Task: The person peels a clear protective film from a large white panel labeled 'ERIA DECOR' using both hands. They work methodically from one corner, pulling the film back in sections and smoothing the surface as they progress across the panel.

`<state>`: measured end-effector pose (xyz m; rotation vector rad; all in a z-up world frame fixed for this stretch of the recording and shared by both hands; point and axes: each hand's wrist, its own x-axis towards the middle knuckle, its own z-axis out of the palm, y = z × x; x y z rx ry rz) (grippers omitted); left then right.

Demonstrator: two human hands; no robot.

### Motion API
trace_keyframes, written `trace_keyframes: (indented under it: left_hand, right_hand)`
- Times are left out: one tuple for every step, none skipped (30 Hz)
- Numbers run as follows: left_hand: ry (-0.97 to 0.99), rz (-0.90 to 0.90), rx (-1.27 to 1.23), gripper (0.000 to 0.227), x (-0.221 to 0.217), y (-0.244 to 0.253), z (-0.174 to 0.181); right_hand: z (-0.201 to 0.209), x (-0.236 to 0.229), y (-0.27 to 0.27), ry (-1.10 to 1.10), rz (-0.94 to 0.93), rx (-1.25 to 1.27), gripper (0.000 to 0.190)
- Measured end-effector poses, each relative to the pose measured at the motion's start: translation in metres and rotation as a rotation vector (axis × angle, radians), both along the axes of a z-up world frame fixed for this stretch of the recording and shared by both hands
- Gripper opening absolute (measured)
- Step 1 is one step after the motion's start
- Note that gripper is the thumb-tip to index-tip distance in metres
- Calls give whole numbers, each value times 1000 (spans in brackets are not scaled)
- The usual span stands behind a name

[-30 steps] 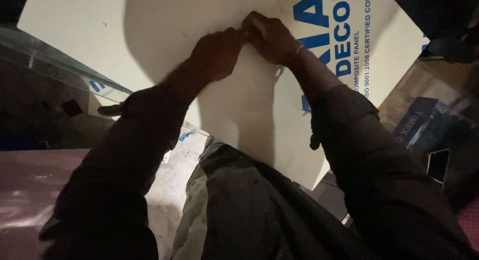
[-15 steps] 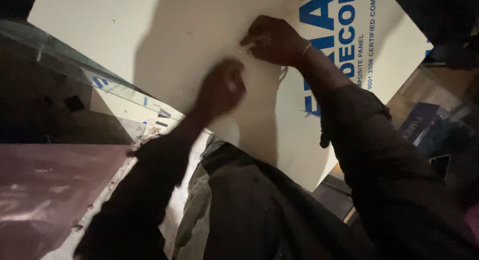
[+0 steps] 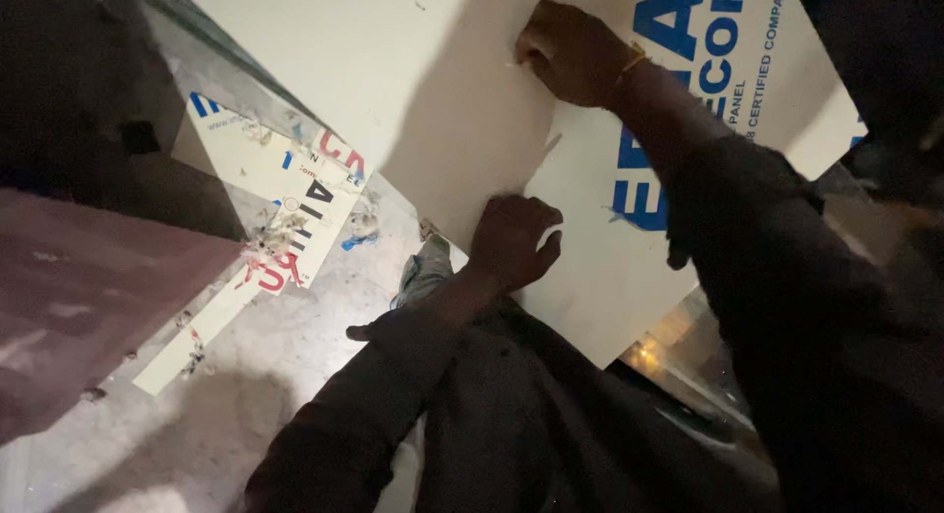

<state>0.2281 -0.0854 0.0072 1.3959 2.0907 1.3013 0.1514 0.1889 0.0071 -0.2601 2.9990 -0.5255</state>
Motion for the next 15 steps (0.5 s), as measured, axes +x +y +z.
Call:
trace_keyframes:
  left_hand:
    - [24, 0, -61, 23, 2, 3, 1]
    - [46, 1, -123, 24, 4, 5, 3]
    - [61, -2, -166, 25, 7, 6, 6]
    - [76, -5, -209, 26, 9, 6, 8]
    - [96, -6, -252, 27, 8, 8, 11]
    - [87, 8, -244, 28, 6, 9, 13]
    - [76, 21, -237, 28, 6, 10, 14]
    - [66, 35, -230, 29, 7, 11, 15]
    - [76, 42, -236, 28, 8, 11, 15]
    - [85, 48, -241, 27, 9, 11, 14]
    - [97, 53, -247, 27, 10, 11, 13]
    - [112, 69, -224, 26, 12, 11, 12]
    - [124, 81, -200, 25, 14, 10, 11]
    - [137, 93, -177, 24, 16, 9, 10]
    - [138, 102, -149, 24, 17, 8, 10]
  right_hand:
    - [-1, 1, 2, 19, 39, 55, 10]
    - [-2, 2, 4, 38, 78, 110, 9]
    - [-1, 4, 5, 53, 118, 163, 9]
    - [0, 6, 5, 92, 157, 144, 9]
    - [1, 3, 6, 138, 196, 124, 9]
    - [3, 1, 8, 184, 234, 105, 9]
    - [5, -1, 10, 194, 273, 93, 9]
    - [7, -2, 13, 204, 312, 82, 9]
    - [8, -2, 14, 212, 351, 68, 9]
    - [9, -3, 15, 191, 371, 47, 9]
    - [11, -4, 16, 171, 390, 26, 10]
    - [13, -5, 16, 152, 408, 6, 11]
    - [14, -5, 15, 58, 330, 16, 11]
    - [17, -5, 13, -36, 253, 27, 12]
    - [20, -7, 11, -126, 174, 39, 14]
